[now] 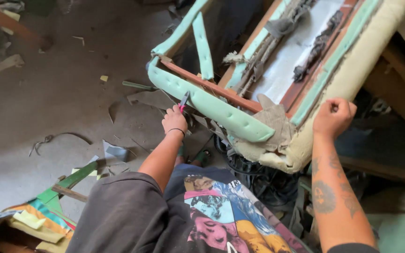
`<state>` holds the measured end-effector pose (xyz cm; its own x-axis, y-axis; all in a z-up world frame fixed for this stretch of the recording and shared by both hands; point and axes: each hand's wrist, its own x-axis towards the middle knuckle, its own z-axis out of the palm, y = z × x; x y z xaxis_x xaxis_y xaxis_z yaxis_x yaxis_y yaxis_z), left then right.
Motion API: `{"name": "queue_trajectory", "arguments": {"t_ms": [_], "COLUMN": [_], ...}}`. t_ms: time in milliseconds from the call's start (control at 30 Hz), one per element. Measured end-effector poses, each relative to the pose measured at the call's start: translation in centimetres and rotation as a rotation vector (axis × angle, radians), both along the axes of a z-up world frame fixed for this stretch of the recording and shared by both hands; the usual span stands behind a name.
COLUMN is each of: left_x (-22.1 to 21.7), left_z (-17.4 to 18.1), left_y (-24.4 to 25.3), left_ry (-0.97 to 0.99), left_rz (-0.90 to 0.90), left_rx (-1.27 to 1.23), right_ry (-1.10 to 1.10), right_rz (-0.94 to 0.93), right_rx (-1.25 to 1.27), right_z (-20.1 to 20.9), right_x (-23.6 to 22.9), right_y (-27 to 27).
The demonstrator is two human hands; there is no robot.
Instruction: Stripping old upholstery and foam from a chair frame using scissors
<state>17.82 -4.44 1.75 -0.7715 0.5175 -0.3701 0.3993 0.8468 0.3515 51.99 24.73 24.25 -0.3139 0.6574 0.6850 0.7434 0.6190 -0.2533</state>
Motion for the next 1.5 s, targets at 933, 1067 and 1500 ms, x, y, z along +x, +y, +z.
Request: {"name": "queue_trajectory", "arguments": {"t_ms": [933,1067,1500], "left_x": [6.2,3.6,-3.5], "left_z": [4.3,3.4,-7.2], "left_y": [-1.9,-3.8,-19.8], "left_ry": [-0.833,-0.846,-0.846], "left_rz": [-0.056,-0.094,0.423], "left_rx": [0.154,0.231,0.133], "right_ry": [0.069,0.008,-0.141], "right_rz": [-0.088,-0.088,0.023], "right_rx": [-0.078,-0.075,-0.396], "right_z": [-0.8,-3.1,3.6], "right_x": [1.0,2.9,-0.6], "right_y": [0.4,1.9,-14.0]}}
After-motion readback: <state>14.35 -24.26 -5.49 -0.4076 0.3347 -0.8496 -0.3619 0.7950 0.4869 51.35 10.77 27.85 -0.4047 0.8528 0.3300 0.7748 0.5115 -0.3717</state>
